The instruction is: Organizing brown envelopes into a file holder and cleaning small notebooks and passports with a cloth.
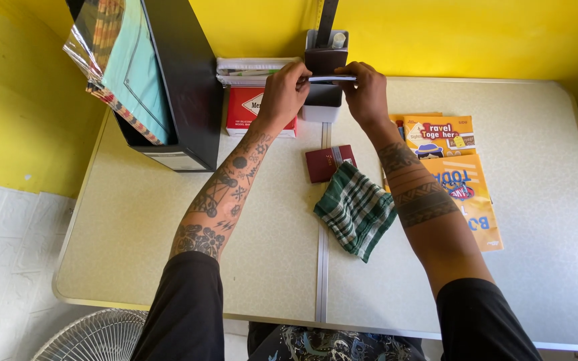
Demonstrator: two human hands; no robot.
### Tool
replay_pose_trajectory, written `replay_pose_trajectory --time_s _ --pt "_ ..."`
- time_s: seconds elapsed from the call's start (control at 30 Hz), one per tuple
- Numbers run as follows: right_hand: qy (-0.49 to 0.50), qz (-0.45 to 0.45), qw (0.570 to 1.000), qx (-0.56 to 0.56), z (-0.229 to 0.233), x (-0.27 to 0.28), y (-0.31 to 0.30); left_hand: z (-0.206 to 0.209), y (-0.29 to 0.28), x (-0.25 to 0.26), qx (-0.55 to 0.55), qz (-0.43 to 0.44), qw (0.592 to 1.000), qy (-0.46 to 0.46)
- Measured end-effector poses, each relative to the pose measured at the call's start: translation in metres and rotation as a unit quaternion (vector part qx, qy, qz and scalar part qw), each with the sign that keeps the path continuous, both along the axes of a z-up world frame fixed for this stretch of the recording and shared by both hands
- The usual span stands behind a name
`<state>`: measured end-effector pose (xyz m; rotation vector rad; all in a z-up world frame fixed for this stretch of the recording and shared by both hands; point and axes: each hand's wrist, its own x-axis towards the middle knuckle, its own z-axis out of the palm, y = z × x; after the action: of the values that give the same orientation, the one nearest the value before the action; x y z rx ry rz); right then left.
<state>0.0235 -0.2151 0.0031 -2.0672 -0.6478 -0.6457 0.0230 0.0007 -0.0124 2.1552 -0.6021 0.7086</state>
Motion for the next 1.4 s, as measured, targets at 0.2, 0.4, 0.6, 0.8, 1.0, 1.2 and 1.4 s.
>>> replay_pose_trajectory --time_s 0.2,0.4,0.6,0.8,1.0,1.2,1.4 --pt "0.073 -0.021 0.997 -0.017 -0.008 0.022 0.006 0.01 -0.005 0.002 0.098 0.106 0.987 0.073" --pt "0.115 -0.101 0.988 -0.011 -0.024 0.037 0.017 -0.021 -0.011 0.036 0.124 0.126 0.983 0.051" --pt "-0.025 -0.094 0.995 -0.021 -0.002 0.0 0.02 -0.013 -0.021 0.01 0.093 0.153 0.984 0.005" --pt "-0.001 -0.106 0.961 -0.256 -0.021 0.012 0.023 -0.029 -0.031 0.003 0.247 0.15 0.956 -0.047" --pt "0.025 -0.138 0.952 -0.272 -0.004 0.017 0.028 -0.026 -0.035 0.022 0.241 0.207 0.947 -0.04" --pt "0.091 -0.089 0.953 -0.274 -0.028 0.028 0.022 -0.057 -0.032 0.041 0.258 0.166 0.952 -0.002" --pt "0.078 -0.085 0.973 -0.199 -0.029 0.011 0.018 -0.002 -0.029 0.003 0.246 0.123 0.957 0.096"
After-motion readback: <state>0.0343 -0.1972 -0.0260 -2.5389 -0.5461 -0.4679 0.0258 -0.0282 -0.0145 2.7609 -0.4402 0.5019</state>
